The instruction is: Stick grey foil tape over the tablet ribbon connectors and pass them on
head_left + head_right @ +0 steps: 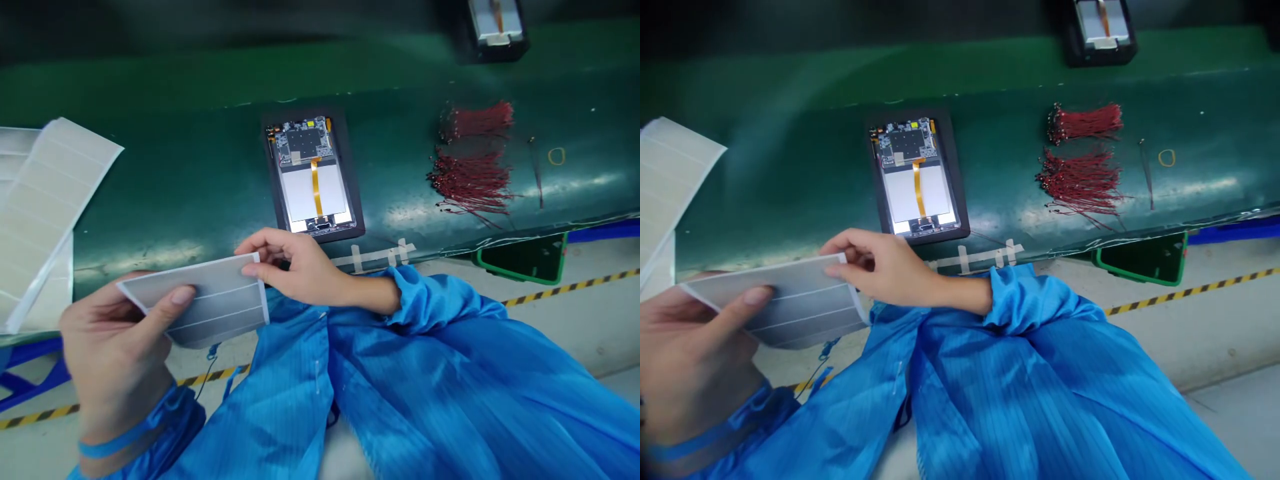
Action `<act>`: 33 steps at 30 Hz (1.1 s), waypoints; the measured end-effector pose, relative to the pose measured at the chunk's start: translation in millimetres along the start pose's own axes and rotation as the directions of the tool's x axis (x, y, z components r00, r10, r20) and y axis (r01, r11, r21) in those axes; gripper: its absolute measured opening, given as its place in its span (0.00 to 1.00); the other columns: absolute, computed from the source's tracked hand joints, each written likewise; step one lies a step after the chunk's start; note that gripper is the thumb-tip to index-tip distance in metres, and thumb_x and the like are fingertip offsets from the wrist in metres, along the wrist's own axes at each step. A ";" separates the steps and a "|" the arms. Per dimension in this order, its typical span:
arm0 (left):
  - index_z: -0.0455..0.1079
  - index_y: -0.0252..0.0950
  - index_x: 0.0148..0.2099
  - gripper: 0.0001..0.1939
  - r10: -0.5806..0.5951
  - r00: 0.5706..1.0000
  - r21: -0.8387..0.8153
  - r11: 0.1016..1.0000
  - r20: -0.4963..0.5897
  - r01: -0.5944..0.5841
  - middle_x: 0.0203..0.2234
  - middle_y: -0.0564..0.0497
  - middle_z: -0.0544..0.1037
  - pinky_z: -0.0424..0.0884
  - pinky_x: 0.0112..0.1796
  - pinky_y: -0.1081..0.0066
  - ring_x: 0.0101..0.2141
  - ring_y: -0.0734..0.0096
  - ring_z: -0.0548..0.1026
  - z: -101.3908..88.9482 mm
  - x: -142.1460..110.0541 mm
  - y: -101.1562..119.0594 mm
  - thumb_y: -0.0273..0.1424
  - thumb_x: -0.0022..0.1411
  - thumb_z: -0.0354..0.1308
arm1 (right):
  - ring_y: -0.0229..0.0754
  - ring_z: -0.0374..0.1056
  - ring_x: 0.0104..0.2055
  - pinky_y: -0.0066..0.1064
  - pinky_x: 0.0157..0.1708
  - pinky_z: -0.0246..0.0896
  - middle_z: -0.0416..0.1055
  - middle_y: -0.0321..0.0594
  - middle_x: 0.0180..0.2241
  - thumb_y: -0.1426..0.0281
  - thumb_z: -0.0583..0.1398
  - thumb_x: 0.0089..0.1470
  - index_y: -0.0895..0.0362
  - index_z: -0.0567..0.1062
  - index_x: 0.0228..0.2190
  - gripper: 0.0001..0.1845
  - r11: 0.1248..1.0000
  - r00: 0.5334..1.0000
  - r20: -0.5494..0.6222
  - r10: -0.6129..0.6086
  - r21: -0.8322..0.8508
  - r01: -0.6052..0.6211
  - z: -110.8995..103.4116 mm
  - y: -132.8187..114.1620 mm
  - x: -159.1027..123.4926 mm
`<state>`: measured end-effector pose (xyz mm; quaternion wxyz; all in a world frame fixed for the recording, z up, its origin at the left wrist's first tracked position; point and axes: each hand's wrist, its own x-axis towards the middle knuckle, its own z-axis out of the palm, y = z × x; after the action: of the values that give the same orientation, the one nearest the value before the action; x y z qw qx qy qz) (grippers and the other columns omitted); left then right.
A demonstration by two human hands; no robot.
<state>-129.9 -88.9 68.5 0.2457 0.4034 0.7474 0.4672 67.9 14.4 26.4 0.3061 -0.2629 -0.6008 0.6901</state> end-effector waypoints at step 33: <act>0.82 0.41 0.35 0.10 0.004 0.998 -0.234 0.972 0.065 0.011 0.26 0.54 0.78 0.64 0.26 0.72 0.27 0.74 0.71 50.8 8.1 -14.5 0.39 0.58 0.77 | 0.38 0.80 0.42 0.29 0.40 0.75 0.85 0.40 0.41 0.77 0.60 0.68 0.54 0.82 0.49 0.14 0.399 0.705 0.010 -0.710 -0.819 0.413 -36.7 4.9 -11.3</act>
<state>-102.1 -60.3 33.1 0.3167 0.3853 0.6795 0.5381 101.8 30.2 16.4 0.4788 -0.2597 -0.8238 0.1569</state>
